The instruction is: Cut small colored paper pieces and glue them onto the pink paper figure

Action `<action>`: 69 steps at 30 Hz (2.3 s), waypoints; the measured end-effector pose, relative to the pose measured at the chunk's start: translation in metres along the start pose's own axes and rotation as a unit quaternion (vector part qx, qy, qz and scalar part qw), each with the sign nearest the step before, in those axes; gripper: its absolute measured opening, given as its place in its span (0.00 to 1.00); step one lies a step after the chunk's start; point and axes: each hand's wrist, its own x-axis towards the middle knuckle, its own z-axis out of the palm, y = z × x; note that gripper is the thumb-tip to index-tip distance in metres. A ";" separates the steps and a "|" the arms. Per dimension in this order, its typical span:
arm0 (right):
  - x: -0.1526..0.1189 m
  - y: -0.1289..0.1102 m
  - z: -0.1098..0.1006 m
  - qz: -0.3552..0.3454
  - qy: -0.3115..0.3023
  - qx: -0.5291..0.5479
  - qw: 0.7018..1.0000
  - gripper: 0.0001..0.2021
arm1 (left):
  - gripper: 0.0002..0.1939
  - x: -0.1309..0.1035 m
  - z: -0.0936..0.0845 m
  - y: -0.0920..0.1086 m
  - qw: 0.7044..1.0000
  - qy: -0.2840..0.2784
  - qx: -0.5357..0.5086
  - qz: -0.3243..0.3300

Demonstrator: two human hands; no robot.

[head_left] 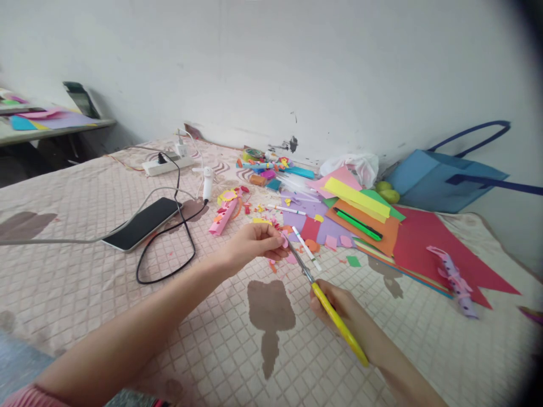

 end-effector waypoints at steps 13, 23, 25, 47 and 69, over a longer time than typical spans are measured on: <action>0.001 -0.002 0.003 0.009 0.011 0.033 0.999 0.12 | 0.12 -0.002 0.004 -0.002 1.000 0.015 -0.014 -0.005; -0.001 -0.011 0.000 0.023 0.003 0.048 0.999 0.12 | 0.12 -0.003 0.006 -0.003 0.999 0.021 -0.023 -0.008; -0.001 -0.012 0.000 0.022 0.002 0.051 0.998 0.12 | 0.11 -0.003 0.006 -0.002 0.999 0.021 -0.023 -0.009; 0.000 0.000 -0.004 0.016 -0.019 0.023 0.999 0.10 | 0.12 0.002 -0.009 -0.005 0.999 -0.038 -0.005 -0.005; -0.003 -0.014 0.001 0.048 -0.007 0.080 0.996 0.14 | 0.12 -0.001 0.002 -0.003 0.999 0.003 -0.033 -0.009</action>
